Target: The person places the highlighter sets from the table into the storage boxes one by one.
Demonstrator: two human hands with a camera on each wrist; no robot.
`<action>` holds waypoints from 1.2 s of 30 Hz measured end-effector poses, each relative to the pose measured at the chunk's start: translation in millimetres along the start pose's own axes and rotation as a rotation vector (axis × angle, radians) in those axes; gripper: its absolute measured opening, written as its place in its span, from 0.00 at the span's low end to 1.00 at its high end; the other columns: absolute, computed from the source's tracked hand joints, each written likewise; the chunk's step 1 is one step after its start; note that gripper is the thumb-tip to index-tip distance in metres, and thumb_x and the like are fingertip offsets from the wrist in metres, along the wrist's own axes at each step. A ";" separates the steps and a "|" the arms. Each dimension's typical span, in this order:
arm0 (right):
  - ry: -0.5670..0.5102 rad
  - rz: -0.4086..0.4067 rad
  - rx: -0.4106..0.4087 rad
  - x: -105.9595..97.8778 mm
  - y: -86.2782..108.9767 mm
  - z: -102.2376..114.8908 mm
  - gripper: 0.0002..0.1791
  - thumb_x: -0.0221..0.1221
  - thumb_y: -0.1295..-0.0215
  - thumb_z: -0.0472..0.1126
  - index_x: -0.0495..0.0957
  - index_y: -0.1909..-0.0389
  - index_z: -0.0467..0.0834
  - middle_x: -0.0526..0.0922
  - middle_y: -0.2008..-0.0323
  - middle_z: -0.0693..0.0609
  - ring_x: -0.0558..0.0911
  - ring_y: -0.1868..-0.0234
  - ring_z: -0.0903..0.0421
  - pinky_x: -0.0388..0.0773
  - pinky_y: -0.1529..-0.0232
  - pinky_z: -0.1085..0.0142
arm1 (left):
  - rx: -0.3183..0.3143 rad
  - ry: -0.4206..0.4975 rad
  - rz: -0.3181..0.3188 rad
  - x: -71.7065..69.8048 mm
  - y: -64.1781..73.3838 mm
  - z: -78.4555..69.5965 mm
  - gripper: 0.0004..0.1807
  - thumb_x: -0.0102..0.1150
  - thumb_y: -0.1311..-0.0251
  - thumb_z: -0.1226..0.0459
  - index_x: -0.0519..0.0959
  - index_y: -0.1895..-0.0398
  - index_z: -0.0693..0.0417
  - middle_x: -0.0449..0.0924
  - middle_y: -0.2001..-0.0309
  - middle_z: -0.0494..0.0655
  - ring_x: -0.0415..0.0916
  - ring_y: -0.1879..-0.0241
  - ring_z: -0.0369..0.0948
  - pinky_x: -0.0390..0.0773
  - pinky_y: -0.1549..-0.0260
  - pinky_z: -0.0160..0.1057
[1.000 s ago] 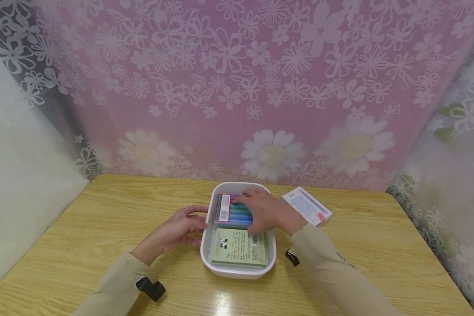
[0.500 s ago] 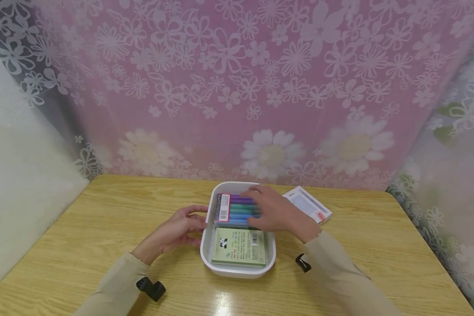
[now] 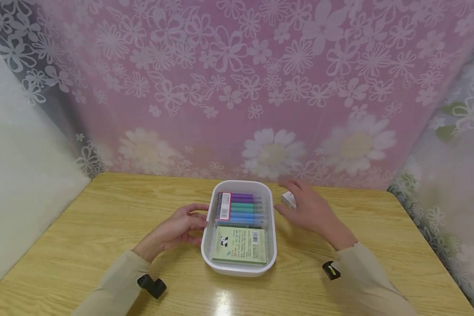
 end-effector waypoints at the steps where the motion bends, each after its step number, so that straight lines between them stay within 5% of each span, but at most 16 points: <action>1: 0.001 -0.007 0.010 -1.1 1.1 -4.2 0.36 0.62 0.30 0.57 0.67 0.27 0.46 0.69 0.29 0.36 0.73 0.34 0.31 0.75 0.44 0.34 | -0.001 0.000 0.000 0.0 0.1 -0.3 0.31 0.58 0.34 0.67 0.64 0.28 0.56 0.78 0.43 0.58 0.84 0.53 0.46 0.87 0.67 0.38; 10: 0.068 -0.085 -0.007 -1.5 11.0 -35.2 0.34 0.65 0.33 0.53 0.73 0.33 0.37 0.75 0.37 0.33 0.79 0.46 0.34 0.79 0.55 0.41 | 0.007 0.008 0.013 -0.4 0.4 0.3 0.30 0.57 0.33 0.68 0.64 0.28 0.57 0.78 0.45 0.57 0.83 0.53 0.45 0.86 0.68 0.37; 21: 0.127 0.036 0.097 18.6 13.8 -73.2 0.36 0.68 0.38 0.55 0.76 0.38 0.34 0.76 0.41 0.26 0.81 0.49 0.34 0.80 0.62 0.47 | 0.000 0.003 0.007 -1.6 0.2 2.2 0.30 0.58 0.33 0.67 0.64 0.28 0.56 0.79 0.46 0.56 0.83 0.54 0.45 0.86 0.67 0.38; 36: 0.110 0.064 0.125 18.9 18.6 -79.0 0.37 0.72 0.44 0.57 0.78 0.41 0.36 0.82 0.48 0.30 0.81 0.60 0.46 0.77 0.67 0.55 | 0.005 0.007 0.012 -1.3 1.1 1.2 0.31 0.58 0.33 0.67 0.64 0.28 0.56 0.79 0.45 0.57 0.83 0.54 0.45 0.86 0.67 0.38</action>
Point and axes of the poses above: each hand's wrist, its own y-axis away from the middle knuckle, its own x-axis out of the palm, z = x × y, the point moved 7 cm from there along -y, towards the middle knuckle
